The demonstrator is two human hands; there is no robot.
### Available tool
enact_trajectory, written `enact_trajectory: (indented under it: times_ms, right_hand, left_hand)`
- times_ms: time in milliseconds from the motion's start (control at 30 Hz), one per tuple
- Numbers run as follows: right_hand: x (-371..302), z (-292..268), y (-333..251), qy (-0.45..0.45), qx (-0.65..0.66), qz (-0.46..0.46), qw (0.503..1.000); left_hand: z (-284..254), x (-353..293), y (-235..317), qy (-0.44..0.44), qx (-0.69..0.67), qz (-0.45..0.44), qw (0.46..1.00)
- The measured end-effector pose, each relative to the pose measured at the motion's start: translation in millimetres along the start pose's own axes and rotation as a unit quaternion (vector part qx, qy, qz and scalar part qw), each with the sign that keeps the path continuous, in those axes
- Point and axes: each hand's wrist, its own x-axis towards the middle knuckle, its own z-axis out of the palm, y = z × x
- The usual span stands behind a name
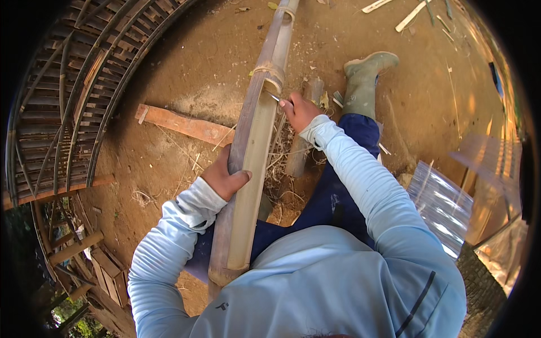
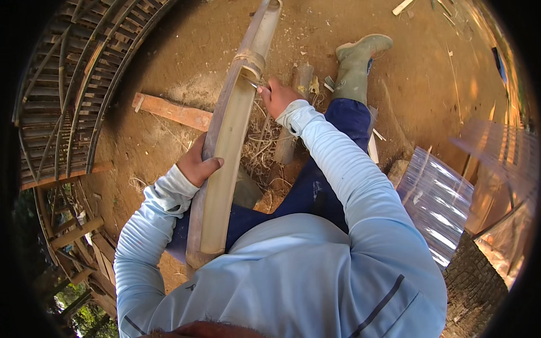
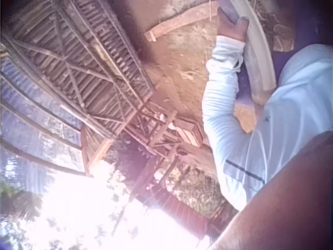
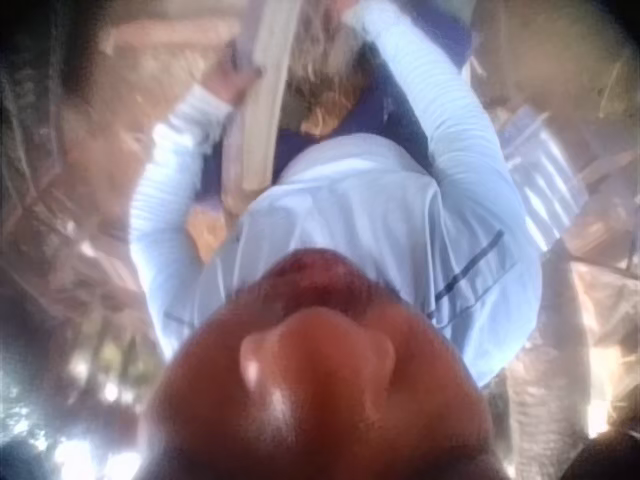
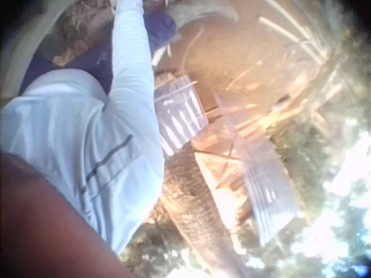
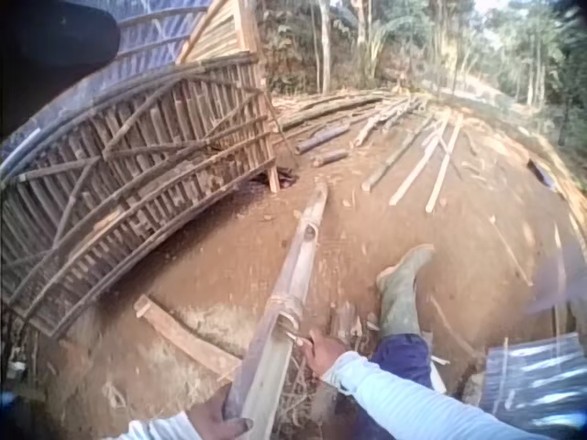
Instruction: The person uses a knife to carve and smooth the interior of a long bamboo tube held between their legs. They repeatedly scrape the inner surface, remove shavings, and adjust the tube's position to access different sections.
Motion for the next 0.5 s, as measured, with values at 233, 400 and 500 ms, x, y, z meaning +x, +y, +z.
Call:
enact_trajectory:
  times_ms: [233, 400, 500]
  right_hand:
    - [12.9, -4.3, -5.9, 0.021, -0.009, -0.001, 1.000]
    - [-4.1, -5.0, -10.2, -0.010, -0.002, 0.000, 1.000]
    - [8.2, -2.2, 2.0, -0.002, -0.001, 0.005, 1.000]
  left_hand:
    - [-5.9, 9.4, 3.1, 0.014, 0.035, 0.003, 0.999]
    - [-4.3, 10.4, -13.9, 0.025, 0.020, 0.027, 0.999]
    - [-0.5, 10.0, -6.7, 0.011, 0.010, 0.023, 1.000]
